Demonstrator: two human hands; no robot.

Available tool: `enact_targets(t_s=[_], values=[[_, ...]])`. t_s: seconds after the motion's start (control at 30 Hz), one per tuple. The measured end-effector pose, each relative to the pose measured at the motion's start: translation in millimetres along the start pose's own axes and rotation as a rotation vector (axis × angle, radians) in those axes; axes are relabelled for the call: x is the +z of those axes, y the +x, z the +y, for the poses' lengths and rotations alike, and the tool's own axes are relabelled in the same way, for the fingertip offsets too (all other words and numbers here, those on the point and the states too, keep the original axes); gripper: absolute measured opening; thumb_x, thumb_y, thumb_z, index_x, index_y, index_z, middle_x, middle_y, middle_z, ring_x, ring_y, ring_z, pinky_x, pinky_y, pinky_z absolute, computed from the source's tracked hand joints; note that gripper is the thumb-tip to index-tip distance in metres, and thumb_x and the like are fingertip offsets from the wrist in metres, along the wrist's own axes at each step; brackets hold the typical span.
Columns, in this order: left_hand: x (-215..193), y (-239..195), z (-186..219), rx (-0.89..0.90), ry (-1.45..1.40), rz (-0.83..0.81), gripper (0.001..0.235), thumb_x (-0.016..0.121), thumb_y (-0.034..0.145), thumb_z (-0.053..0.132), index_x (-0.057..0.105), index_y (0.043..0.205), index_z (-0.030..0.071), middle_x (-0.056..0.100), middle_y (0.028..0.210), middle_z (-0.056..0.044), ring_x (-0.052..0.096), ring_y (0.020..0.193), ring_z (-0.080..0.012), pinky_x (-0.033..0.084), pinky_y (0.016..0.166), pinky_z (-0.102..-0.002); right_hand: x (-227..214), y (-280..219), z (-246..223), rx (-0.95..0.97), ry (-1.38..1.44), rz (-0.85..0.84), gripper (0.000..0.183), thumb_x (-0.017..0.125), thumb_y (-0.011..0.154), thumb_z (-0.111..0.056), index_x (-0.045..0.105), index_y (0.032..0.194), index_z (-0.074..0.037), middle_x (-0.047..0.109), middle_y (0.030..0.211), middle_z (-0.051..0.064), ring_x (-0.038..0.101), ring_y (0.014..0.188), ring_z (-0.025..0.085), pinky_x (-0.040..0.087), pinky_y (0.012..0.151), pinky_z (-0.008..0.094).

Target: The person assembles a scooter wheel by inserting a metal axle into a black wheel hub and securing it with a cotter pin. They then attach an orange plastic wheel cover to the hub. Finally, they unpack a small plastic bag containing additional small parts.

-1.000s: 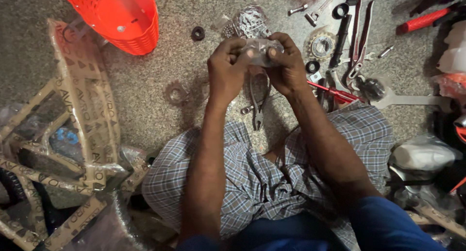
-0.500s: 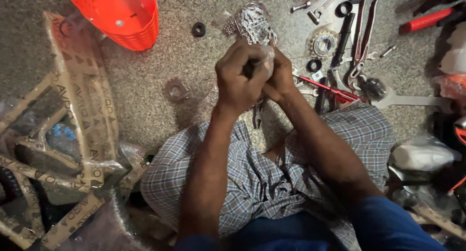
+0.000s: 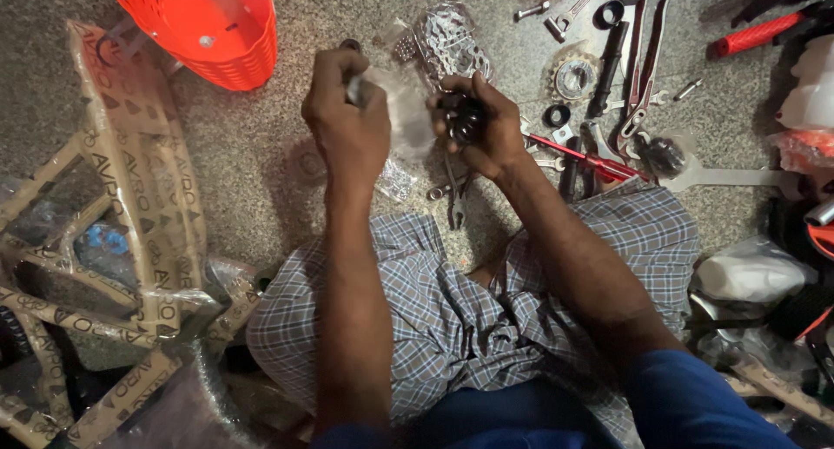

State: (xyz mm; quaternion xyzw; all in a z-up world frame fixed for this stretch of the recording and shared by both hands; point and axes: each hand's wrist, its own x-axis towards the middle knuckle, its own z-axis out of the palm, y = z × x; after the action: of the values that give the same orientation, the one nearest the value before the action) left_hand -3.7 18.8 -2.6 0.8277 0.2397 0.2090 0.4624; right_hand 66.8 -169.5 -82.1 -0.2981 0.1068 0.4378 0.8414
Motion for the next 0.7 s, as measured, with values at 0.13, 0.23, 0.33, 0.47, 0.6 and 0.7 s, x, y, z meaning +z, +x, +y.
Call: enact_targets(t_s=[0.13, 0.23, 0.33, 0.47, 0.6, 0.7], values=[[-14, 1, -7, -0.147, 0.48, -0.279, 0.026, 0.066, 0.09, 0.003, 0.068, 0.116, 0.006, 0.069, 0.112, -0.015, 0.069, 0.1, -0.0295, 0.053, 0.088, -0.047, -12, 1, -4, 0.024, -0.022, -0.019, 0.043, 0.054, 0.107, -0.046, 0.062, 0.123, -0.006, 0.069, 0.091, 0.012, 0.062, 0.063, 0.02, 0.048, 0.049, 0.03], [-4, 1, -13, -0.231, 0.618, -0.403, 0.037, 0.075, 0.084, 0.01, 0.068, 0.12, 0.005, 0.067, 0.12, -0.018, 0.064, 0.109, -0.0344, 0.047, 0.094, -0.05, -17, 3, -4, -0.024, -0.053, -0.011, 0.039, 0.054, 0.108, -0.043, 0.062, 0.122, -0.007, 0.068, 0.091, 0.012, 0.062, 0.068, 0.021, 0.047, 0.051, 0.03], [15, -2, -17, -0.106, 0.57, -0.384, 0.046, 0.083, 0.078, 0.019, 0.067, 0.119, 0.003, 0.066, 0.122, -0.018, 0.061, 0.112, -0.035, 0.042, 0.098, -0.051, -15, 4, -6, -0.027, -0.049, 0.002, 0.036, 0.053, 0.109, -0.04, 0.061, 0.123, -0.008, 0.067, 0.095, 0.012, 0.064, 0.076, 0.021, 0.048, 0.054, 0.029], [35, -11, -18, 0.06, 0.207, -0.264, 0.038, 0.082, 0.085, 0.018, 0.067, 0.117, 0.004, 0.067, 0.121, -0.016, 0.064, 0.114, -0.0342, 0.048, 0.099, -0.045, -8, 0, -5, -0.013, -0.064, 0.042, 0.043, 0.051, 0.105, -0.046, 0.062, 0.125, -0.009, 0.068, 0.103, 0.011, 0.067, 0.085, 0.022, 0.053, 0.058, 0.031], [43, -18, -14, 0.125, 0.063, -0.293, 0.02, 0.079, 0.091, 0.015, 0.067, 0.106, 0.009, 0.068, 0.112, -0.011, 0.069, 0.107, -0.0296, 0.055, 0.092, -0.043, 1, -1, -5, -0.051, -0.09, 0.044, 0.056, 0.05, 0.099, -0.057, 0.063, 0.124, -0.009, 0.068, 0.108, 0.008, 0.068, 0.1, 0.023, 0.062, 0.079, 0.043], [46, -22, -10, 0.073, 0.054, -0.329, 0.015, 0.075, 0.091, 0.013, 0.069, 0.104, 0.01, 0.067, 0.106, -0.01, 0.073, 0.092, -0.0255, 0.06, 0.08, -0.039, 4, 0, -6, -0.094, -0.03, -0.047, 0.058, 0.052, 0.106, -0.058, 0.064, 0.132, -0.007, 0.067, 0.118, 0.011, 0.064, 0.11, 0.025, 0.054, 0.098, 0.042]])
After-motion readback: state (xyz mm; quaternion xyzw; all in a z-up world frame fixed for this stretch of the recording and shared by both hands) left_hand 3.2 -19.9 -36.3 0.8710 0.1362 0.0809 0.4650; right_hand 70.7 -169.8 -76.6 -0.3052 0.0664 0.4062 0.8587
